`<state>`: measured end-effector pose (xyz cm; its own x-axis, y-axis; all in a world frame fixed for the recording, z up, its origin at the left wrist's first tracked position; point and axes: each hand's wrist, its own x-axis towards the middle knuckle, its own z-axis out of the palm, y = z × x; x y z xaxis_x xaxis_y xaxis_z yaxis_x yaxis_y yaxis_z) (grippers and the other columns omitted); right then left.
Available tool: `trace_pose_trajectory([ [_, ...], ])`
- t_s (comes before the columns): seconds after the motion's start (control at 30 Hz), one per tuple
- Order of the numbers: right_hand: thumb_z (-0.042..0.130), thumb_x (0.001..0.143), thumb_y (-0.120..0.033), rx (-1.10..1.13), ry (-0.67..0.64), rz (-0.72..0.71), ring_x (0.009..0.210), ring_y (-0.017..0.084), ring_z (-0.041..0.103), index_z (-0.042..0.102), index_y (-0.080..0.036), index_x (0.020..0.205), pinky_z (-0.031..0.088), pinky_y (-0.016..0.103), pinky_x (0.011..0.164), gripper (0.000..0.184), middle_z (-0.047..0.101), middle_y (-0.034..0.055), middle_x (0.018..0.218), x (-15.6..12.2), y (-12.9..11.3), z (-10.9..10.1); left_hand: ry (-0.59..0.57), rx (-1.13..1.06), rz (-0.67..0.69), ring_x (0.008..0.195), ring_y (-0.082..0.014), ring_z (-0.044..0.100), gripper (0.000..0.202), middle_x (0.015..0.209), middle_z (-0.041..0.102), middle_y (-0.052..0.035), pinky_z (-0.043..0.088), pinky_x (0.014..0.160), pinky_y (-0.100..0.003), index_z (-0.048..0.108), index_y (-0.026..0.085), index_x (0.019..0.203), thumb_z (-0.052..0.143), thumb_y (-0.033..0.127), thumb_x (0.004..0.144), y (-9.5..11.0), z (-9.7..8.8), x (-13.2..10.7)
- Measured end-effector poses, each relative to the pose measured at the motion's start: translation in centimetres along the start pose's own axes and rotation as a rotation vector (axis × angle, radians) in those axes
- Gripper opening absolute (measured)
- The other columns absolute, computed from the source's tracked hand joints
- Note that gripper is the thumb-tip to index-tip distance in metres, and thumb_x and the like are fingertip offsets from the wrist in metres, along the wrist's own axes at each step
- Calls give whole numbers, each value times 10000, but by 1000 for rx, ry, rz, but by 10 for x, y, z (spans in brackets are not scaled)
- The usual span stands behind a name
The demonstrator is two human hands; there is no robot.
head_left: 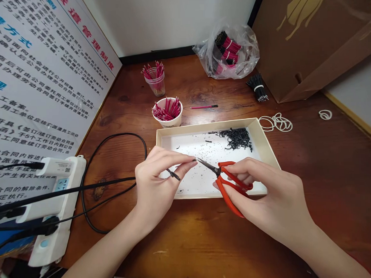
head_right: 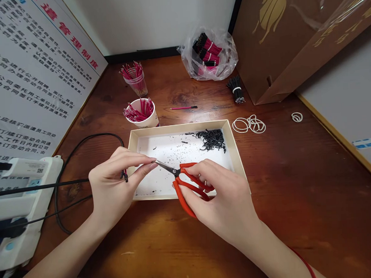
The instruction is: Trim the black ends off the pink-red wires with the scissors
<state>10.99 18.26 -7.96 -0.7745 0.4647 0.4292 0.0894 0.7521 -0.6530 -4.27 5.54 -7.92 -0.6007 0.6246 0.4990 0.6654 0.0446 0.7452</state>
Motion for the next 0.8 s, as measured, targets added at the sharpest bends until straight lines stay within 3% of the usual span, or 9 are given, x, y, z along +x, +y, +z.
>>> trace_pose_trajectory([
  [0.8, 670, 810, -104, 8, -24, 34, 532, 94, 490, 596, -224, 871, 403, 235, 464, 154, 575, -43, 643, 0, 0, 3, -9, 3, -7, 678, -148, 674, 192, 745, 793, 9, 555, 673, -290, 793, 244, 786, 797, 54, 753, 0, 0, 0],
])
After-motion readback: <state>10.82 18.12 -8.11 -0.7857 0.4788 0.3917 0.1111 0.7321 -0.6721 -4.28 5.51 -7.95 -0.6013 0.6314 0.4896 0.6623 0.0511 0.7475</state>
